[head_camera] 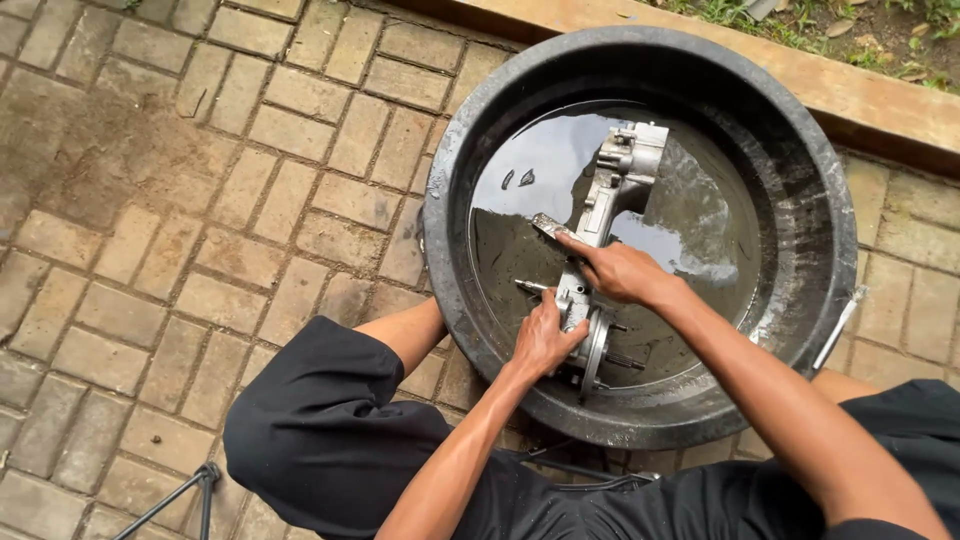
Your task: The person scrubs a metallic mechanical component submerged in a black basin of water using a metal scraper and a dark sponge. They rotate the part to clean different sides and rinse it in the water.
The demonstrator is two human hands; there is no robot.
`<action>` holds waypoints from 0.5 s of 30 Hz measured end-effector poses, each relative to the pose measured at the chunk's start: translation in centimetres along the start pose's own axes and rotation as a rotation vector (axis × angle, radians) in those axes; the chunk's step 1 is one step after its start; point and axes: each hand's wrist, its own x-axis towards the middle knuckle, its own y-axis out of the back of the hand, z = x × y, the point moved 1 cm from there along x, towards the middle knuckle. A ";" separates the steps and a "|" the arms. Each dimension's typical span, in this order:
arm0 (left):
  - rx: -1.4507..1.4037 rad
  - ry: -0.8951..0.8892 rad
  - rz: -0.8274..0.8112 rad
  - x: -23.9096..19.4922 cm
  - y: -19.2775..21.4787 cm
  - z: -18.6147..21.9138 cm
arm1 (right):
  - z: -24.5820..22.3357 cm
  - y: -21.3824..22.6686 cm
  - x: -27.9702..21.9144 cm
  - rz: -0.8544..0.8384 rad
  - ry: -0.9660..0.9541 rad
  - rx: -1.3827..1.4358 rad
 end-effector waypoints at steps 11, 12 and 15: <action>0.030 -0.007 0.033 0.4 -0.7 -0.4 | 0.9 -1.3 1.9 -0.016 -0.027 -0.119; 0.033 -0.004 0.032 0.3 -0.7 -0.7 | 0.8 -2.2 3.3 0.018 -0.022 -0.197; -0.007 0.017 0.015 0.4 -0.8 -1.4 | 0.4 -0.2 -0.3 -0.016 -0.035 -0.086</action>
